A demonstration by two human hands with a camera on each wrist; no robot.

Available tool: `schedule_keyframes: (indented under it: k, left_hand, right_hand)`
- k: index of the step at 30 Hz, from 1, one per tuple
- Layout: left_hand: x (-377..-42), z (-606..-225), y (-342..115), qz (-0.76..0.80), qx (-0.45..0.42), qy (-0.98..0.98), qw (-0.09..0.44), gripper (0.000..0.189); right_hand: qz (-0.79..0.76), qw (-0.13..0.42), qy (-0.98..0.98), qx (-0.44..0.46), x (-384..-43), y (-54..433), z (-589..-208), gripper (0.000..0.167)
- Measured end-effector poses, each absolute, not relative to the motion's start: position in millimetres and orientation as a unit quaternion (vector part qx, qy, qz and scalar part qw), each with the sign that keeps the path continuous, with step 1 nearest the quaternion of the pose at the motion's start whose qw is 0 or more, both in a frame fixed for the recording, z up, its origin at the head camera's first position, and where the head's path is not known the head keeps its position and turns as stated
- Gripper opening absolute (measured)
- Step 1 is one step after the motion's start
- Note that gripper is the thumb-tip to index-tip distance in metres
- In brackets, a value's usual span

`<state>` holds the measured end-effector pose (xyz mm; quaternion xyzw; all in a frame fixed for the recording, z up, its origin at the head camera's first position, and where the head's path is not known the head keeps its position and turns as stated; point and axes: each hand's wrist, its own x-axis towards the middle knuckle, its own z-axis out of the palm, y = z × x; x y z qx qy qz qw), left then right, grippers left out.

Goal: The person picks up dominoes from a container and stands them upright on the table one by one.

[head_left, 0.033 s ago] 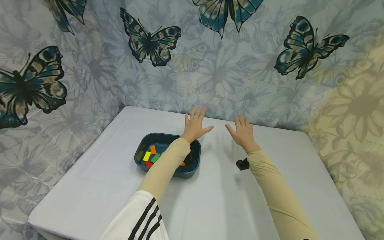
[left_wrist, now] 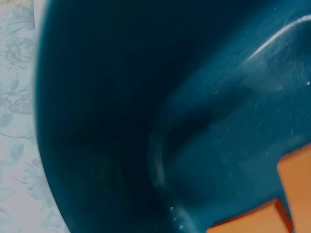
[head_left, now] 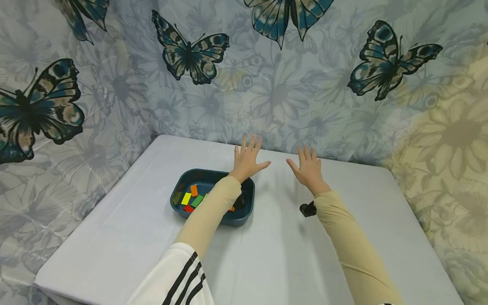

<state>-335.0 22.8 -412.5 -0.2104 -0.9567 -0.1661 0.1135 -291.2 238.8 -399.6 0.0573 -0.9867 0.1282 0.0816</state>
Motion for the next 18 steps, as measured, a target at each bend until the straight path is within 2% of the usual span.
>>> schedule_keyframes:
  k: [5, 7, 10, 13, 18]
  left_hand:
    - [-325.7, -414.2, 17.2, -0.205, -0.196, -0.957, 0.068, 0.084]
    - [-317.0, -410.7, 7.0, -0.237, -0.187, -0.952, 0.043, 0.083]
    - [-297.5, -401.7, -16.4, -0.295, -0.185, -0.937, 0.034, 0.080]
    - [-273.3, -395.9, -46.7, -0.380, -0.201, -0.901, 0.055, 0.086]
    - [-233.4, -412.1, -101.2, -0.467, -0.240, -0.843, 0.120, 0.108]
  right_hand:
    - [0.115, 0.091, -0.986, 0.074, -285.0, 240.2, -400.7, 0.074]
    - [0.131, 0.115, -0.980, 0.094, -280.0, 237.0, -398.9, 0.071]
    - [0.174, 0.160, -0.963, 0.128, -268.9, 230.5, -394.8, 0.062]
    - [0.231, 0.186, -0.943, 0.150, -254.1, 225.6, -391.7, 0.056]
    - [0.354, 0.177, -0.910, 0.122, -221.5, 227.8, -390.1, 0.053]
